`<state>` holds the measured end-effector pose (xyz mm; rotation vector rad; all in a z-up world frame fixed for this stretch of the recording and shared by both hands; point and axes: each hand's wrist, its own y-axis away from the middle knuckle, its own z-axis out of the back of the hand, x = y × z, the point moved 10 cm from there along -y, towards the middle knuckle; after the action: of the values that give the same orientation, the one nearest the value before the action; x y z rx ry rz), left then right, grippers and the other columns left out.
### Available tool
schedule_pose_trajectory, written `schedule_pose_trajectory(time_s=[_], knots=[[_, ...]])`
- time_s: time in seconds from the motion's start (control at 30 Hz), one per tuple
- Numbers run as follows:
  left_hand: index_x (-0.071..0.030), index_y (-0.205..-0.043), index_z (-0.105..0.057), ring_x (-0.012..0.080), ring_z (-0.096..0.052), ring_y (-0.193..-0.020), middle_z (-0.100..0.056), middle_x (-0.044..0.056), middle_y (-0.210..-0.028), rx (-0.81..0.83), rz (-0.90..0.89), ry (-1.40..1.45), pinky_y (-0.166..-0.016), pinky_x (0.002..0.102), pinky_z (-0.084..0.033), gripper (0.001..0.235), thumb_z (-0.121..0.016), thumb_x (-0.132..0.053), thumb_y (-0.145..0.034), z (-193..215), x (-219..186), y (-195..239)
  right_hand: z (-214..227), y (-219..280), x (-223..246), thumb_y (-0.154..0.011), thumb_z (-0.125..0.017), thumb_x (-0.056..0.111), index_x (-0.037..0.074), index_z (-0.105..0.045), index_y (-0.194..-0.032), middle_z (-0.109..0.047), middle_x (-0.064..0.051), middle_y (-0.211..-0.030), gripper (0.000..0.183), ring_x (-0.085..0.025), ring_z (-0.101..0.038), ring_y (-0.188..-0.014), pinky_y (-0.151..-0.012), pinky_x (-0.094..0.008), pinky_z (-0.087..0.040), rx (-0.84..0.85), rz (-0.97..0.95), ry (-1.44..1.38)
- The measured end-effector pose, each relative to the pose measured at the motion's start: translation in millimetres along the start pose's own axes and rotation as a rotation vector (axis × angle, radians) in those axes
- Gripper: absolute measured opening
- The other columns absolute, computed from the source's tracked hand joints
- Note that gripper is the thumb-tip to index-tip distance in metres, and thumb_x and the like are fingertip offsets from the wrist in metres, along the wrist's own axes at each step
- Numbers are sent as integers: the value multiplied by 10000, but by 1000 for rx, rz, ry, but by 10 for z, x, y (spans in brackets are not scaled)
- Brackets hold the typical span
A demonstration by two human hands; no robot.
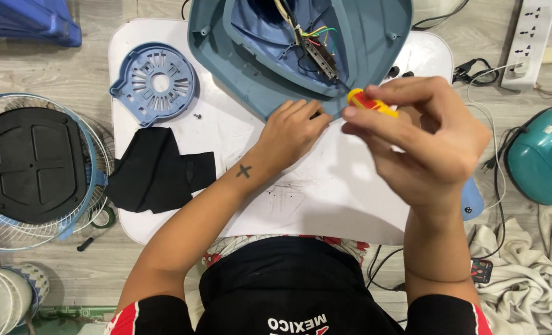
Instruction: The person uses a screwdriver to remove screws from the back cover of a fan base. They then detach the cover to reveal the internal wiring and components, placing the screws on the table.
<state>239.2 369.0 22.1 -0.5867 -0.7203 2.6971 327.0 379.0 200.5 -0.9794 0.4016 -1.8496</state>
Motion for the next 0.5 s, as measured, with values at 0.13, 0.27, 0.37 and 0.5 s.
schedule_pose_trajectory(time_s=[0.13, 0.27, 0.37, 0.5], knots=[[-142, -926, -682, 234, -566, -722, -591, 25, -892, 0, 32, 62, -666, 363, -426, 61, -675, -88, -952, -27, 28, 13, 41, -21, -21, -1040, -754, -224, -4, -759, -1104, -727, -318, -1089, 229, -374, -740, -956, -674, -324, -453, 115, 72, -68], [-137, -914, -680, 217, -573, -719, -595, 13, -886, -1, 31, 53, -657, 350, -423, 54, -698, -94, -942, -35, 25, 19, 21, -2, 42, -1026, -566, -323, -179, -667, -1130, -672, -369, -1074, 204, -452, -747, -925, -727, -386, -648, 163, 200, -108], [-143, -875, -653, 220, -548, -699, -569, 15, -864, -23, 12, 28, -655, 350, -420, 95, -700, -98, -943, -38, 18, 23, 31, 59, -3, -1045, -615, -284, -158, -576, -1298, -671, -420, -1208, 285, -503, -749, -1092, -945, -471, -682, 138, 183, -102], [-151, -921, -656, 231, -565, -717, -578, 14, -893, 7, 16, 39, -667, 368, -431, 45, -690, -133, -946, -91, 39, 32, 81, 65, -4, -1024, -808, 7, -65, -725, -1179, -607, -338, -1168, 190, -405, -656, -1018, -888, -451, -610, -21, 114, 14]])
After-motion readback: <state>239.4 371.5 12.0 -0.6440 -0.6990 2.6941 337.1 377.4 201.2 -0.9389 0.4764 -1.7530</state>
